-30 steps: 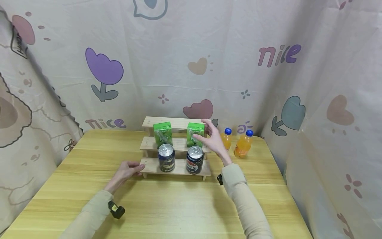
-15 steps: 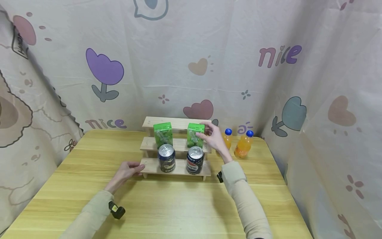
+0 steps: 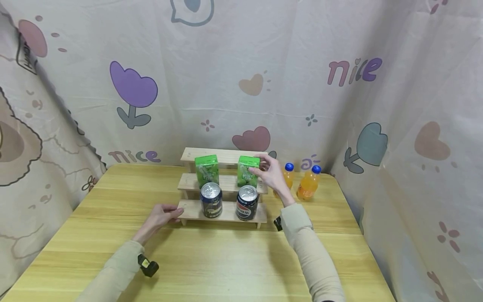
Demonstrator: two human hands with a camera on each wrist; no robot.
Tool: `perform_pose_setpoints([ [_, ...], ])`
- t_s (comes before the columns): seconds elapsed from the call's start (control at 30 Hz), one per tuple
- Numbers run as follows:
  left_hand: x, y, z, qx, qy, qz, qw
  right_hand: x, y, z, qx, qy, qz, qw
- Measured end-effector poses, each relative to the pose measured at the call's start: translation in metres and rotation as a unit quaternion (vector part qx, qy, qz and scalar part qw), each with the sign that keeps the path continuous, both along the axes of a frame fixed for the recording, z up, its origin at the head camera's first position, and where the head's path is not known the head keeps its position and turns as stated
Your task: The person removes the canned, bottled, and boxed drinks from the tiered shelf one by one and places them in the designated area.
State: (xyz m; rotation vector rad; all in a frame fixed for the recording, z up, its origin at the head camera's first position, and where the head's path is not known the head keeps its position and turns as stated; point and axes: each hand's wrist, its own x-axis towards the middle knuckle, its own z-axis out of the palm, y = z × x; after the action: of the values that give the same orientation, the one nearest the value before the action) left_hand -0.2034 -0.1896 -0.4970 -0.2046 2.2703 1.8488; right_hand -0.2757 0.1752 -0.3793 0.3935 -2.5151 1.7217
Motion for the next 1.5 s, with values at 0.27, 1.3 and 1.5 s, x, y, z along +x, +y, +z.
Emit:
perform_pose_setpoints([
  [0.27,0.001,-0.001,0.0,-0.016,0.0,-0.001,0.9999,0.004,0.003,0.003,-0.011,0.001,-0.021,1.0],
  [1.3,0.003,-0.002,0.002,-0.023,-0.002,-0.005,0.9997,0.03,0.058,0.013,0.003,0.046,-0.065,0.997],
  [1.5,0.003,-0.002,0.002,-0.032,-0.004,-0.007,0.9995,0.035,0.079,0.008,-0.009,0.06,-0.064,0.996],
])
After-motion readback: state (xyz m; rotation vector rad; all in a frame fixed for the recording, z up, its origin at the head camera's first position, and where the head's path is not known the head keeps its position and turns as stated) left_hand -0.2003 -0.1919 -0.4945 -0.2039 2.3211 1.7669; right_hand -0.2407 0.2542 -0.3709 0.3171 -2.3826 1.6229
